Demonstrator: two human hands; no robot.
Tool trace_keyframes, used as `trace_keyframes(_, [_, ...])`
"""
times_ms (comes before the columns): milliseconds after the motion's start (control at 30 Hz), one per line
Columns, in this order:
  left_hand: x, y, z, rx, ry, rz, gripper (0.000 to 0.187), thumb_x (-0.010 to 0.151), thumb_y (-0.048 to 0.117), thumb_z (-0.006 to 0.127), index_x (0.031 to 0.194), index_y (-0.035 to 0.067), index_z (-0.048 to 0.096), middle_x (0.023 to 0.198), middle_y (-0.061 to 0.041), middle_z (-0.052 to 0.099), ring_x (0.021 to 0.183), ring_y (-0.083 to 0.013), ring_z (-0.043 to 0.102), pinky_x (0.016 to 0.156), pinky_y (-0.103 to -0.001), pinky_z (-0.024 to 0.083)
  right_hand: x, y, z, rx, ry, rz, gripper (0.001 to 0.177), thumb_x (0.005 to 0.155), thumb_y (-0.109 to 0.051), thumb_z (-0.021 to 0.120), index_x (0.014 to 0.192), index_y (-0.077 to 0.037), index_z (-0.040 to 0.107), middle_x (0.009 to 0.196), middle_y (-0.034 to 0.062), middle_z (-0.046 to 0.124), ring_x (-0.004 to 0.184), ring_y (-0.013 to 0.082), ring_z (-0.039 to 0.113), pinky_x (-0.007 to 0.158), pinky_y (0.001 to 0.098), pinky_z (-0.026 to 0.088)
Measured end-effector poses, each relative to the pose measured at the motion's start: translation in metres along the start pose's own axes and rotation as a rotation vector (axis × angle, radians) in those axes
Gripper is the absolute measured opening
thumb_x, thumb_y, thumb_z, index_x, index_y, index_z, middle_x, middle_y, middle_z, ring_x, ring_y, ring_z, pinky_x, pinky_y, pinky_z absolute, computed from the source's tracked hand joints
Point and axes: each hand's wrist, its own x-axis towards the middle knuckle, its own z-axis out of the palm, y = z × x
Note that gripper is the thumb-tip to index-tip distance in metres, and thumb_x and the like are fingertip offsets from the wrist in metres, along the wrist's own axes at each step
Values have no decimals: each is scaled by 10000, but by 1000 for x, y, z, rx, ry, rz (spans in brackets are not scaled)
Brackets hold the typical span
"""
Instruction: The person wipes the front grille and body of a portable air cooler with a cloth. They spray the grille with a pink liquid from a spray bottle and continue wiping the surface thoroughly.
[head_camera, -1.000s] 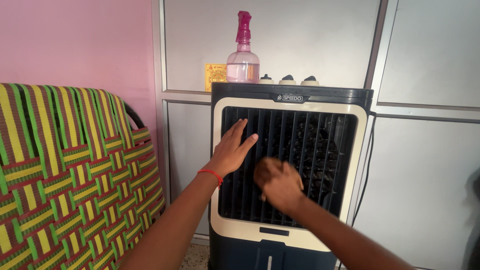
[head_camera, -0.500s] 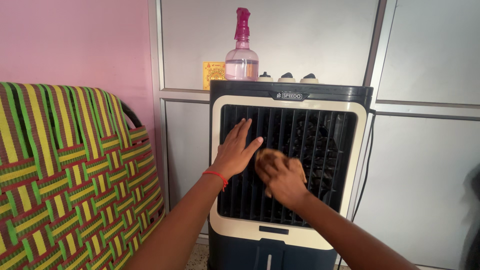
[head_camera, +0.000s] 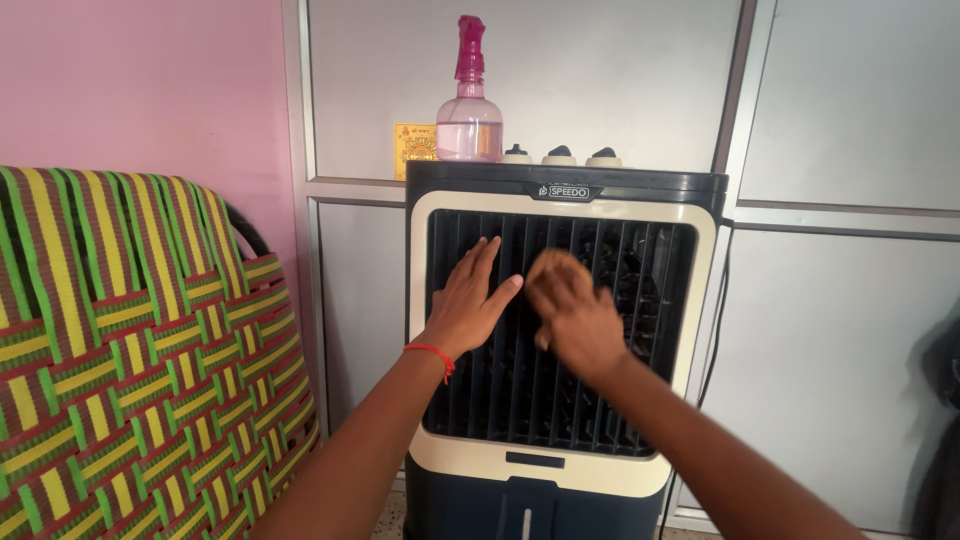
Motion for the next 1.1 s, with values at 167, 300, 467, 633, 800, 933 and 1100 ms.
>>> trace_keyframes(167, [-2, 0, 0, 6, 2, -9, 826, 972, 653, 370, 1627, 185, 185, 1701, -104, 183, 1566, -289, 177, 1179, -549, 312, -59, -32, 15, 35, -110, -128, 727, 769, -404, 807, 1417, -222, 535, 1558, 91, 461, 1453, 317, 347, 1018, 573, 499])
trace_keyframes(300, [2, 7, -2, -14, 62, 17, 815, 966, 631, 410, 1620, 189, 207, 1699, -93, 188, 1559, -288, 201, 1154, -576, 348, -45, -15, 7, 0, -83, -97, 761, 778, -375, 798, 1475, -238, 524, 1555, 83, 464, 1414, 296, 378, 987, 543, 516])
trace_keyframes(467, [10, 19, 0, 208, 49, 32, 731, 974, 595, 433, 1592, 241, 266, 1709, -57, 160, 1568, -271, 174, 1125, -706, 268, 19, 29, -14, -32, 167, 2, 722, 762, -368, 802, 1423, -202, 563, 1509, 71, 505, 1436, 288, 402, 985, 509, 537])
trace_keyframes(633, [11, 20, 5, 214, 71, 67, 700, 998, 589, 409, 1595, 249, 277, 1707, -53, 165, 1570, -271, 169, 1125, -743, 230, 3, 16, -6, -77, 22, -9, 807, 727, -424, 825, 1463, -221, 564, 1527, 98, 508, 1409, 336, 415, 956, 562, 517])
trace_keyframes(800, [14, 26, 10, 209, 180, 169, 698, 1018, 587, 413, 1610, 243, 280, 1702, -79, 187, 1564, -283, 191, 1133, -753, 211, -61, -10, 12, 13, -249, -190, 716, 794, -404, 798, 1450, -248, 558, 1423, 84, 545, 1308, 338, 464, 996, 575, 502])
trace_keyframes(933, [36, 41, 10, 335, 217, 202, 721, 980, 556, 487, 1595, 241, 281, 1695, -66, 180, 1559, -279, 161, 1151, -738, 181, -58, 12, 9, 36, -139, -162, 693, 790, -358, 791, 1442, -248, 586, 1461, 70, 556, 1361, 311, 439, 989, 571, 489])
trace_keyframes(1100, [73, 65, 10, 467, 284, 286, 756, 934, 429, 545, 1602, 209, 267, 1685, -45, 179, 1558, -259, 118, 1207, -668, 141, -6, 63, -13, 49, 305, -31, 644, 782, -225, 793, 1404, -187, 630, 1492, 63, 552, 1399, 294, 457, 944, 511, 502])
